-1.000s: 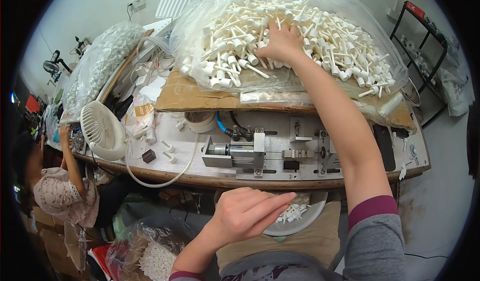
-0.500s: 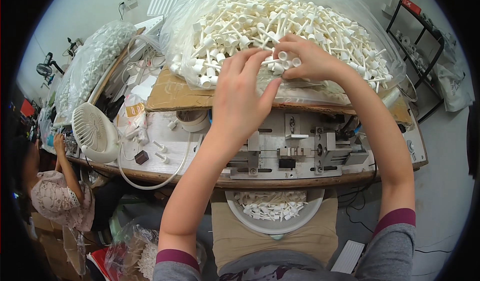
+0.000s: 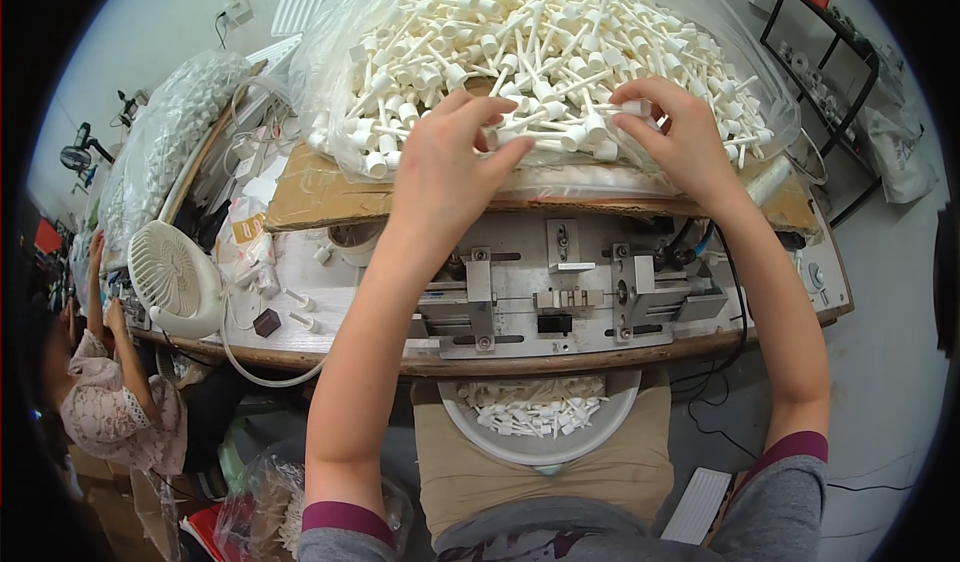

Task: Assemble white plastic spray or pump components using a workbench fixture.

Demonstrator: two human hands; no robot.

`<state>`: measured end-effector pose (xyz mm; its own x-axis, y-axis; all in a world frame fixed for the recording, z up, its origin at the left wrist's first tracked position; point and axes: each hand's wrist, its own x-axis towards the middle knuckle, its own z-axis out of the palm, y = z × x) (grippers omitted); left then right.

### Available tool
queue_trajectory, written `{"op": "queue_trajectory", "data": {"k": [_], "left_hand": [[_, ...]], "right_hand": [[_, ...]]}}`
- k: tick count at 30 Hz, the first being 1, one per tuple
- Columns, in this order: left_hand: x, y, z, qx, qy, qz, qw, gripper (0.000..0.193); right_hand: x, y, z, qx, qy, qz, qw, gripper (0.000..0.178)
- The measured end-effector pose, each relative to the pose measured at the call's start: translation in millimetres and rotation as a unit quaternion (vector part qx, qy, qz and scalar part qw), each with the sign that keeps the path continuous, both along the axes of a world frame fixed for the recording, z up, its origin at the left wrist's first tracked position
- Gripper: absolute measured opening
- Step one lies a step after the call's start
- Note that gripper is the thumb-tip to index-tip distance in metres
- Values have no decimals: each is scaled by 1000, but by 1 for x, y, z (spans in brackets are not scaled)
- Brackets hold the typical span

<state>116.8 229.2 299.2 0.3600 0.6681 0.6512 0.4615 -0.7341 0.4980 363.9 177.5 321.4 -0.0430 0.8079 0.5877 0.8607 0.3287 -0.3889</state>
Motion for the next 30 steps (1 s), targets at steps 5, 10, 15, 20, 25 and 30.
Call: {"op": "queue_trajectory", "data": {"k": [5,10,15,20,25,30], "left_hand": [[-15,-24,14,-9,-84,-21,996,19],[-26,-78,6,-123,-185,-121,967,34],[-31,-141,-41,-50,45,-112,991,38],[-19,-156,-88,47,182,-64,980,33],[-9,-145,-81,54,239,-58,968,26],[-7,-141,-75,22,262,-66,963,25]], "right_hand": [[5,-15,-14,14,-35,28,999,21],[16,-26,-17,98,-67,11,993,21],[4,-45,-22,184,-134,-5,974,18],[-9,-61,-18,48,95,16,994,26],[-21,-73,-20,19,317,92,944,30],[-36,-106,-14,-70,359,74,928,30]]}}
